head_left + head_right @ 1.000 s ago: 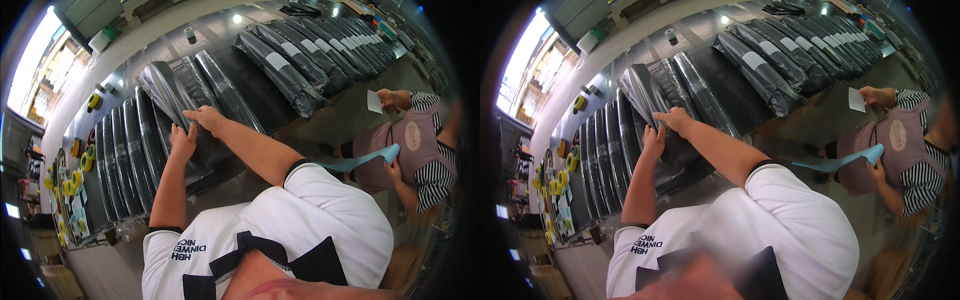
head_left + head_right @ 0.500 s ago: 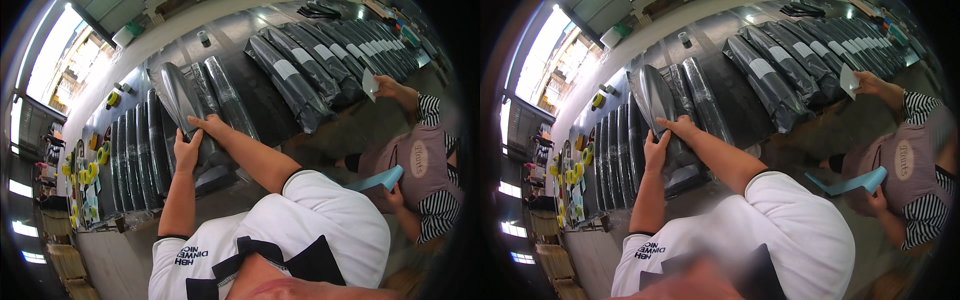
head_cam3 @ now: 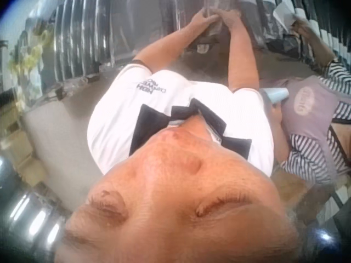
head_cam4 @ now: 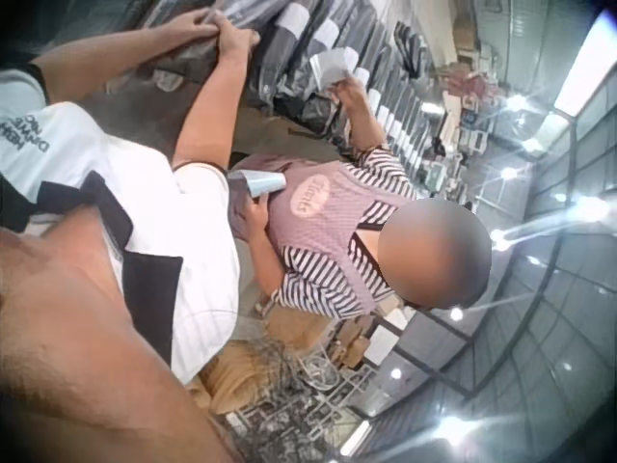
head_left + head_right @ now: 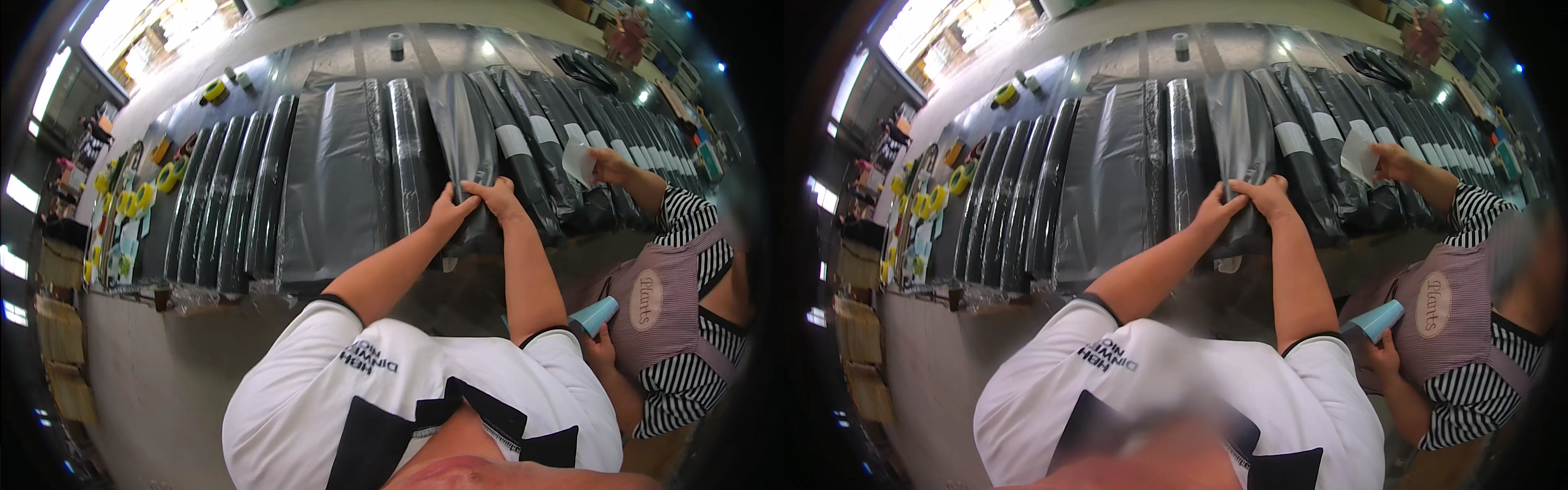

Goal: The person takes foam rolls from a table, slides each roll into a plastic sleeve by hand, and folds the ends of the sleeves.

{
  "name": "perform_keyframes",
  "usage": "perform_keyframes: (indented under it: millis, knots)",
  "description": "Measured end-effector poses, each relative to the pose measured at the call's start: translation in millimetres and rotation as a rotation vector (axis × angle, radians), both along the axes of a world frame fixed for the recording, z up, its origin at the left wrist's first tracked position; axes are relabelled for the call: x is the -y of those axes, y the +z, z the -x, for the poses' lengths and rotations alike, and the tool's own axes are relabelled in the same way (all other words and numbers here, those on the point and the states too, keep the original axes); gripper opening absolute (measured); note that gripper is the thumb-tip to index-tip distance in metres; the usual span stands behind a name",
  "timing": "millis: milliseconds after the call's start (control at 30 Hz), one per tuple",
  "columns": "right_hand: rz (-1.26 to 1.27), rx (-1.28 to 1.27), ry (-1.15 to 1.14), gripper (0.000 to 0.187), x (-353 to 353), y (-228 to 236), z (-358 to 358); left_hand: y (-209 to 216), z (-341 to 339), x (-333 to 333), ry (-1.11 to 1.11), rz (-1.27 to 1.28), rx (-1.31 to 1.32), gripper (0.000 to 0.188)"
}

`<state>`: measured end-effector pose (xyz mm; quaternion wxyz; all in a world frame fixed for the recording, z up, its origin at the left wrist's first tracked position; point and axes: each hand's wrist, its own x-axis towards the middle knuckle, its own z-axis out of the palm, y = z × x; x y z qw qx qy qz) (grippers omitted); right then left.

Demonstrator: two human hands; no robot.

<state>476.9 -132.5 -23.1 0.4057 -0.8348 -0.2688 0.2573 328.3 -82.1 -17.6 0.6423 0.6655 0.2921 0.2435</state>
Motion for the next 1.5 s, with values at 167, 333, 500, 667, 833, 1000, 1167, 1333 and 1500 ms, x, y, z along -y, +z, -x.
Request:
perform_keyframes:
  millis: [167, 333, 500, 667, 833, 1000, 1167, 1333, 1500]
  knots:
    - [0.395, 0.241, -0.054, 0.134, 25.6, -30.2, 15.3, 3.8, 17.3, 0.7, -0.373, -0.455, -0.252, 0.057]
    - [0.199, 1.060, 0.020, 0.092, 33.2, 6.4, 95.0, 93.2, 187.4, -45.6, -0.281, -0.651, -0.216, 0.042]
    - [0.029, 0.412, 0.234, 0.095, -29.4, 12.5, 151.9, 80.6, 320.3, -63.4, -0.347, -1.065, -0.634, 0.053]
    - [0.339, 0.196, 0.127, 0.130, -65.8, 18.5, 152.9, 55.5, 353.1, -59.8, -0.226, -1.125, -0.624, 0.062]
    - [0.039, -0.142, 0.138, 0.094, -46.8, -7.4, 103.5, 37.3, 358.5, -68.9, -0.308, -1.138, -0.453, 0.040]
    - [-0.254, -0.777, 0.292, 0.069, 50.3, 48.7, 130.1, 32.4, 353.3, -70.9, -0.257, -1.360, -0.400, 0.025]
    - [-0.464, -0.550, 0.342, 0.103, 159.4, 79.0, 181.2, 43.2, 337.4, -80.7, -0.295, -1.257, -0.398, 0.016]
    - [-0.651, -1.358, 0.322, 0.084, 243.5, 30.7, 190.4, 52.2, 321.0, -96.1, -0.313, -1.048, -0.411, 0.014]
    - [-0.478, -1.437, 0.353, 0.065, 249.4, 11.5, 243.5, 68.5, 325.2, -103.7, -0.231, -0.864, -0.463, 0.019]
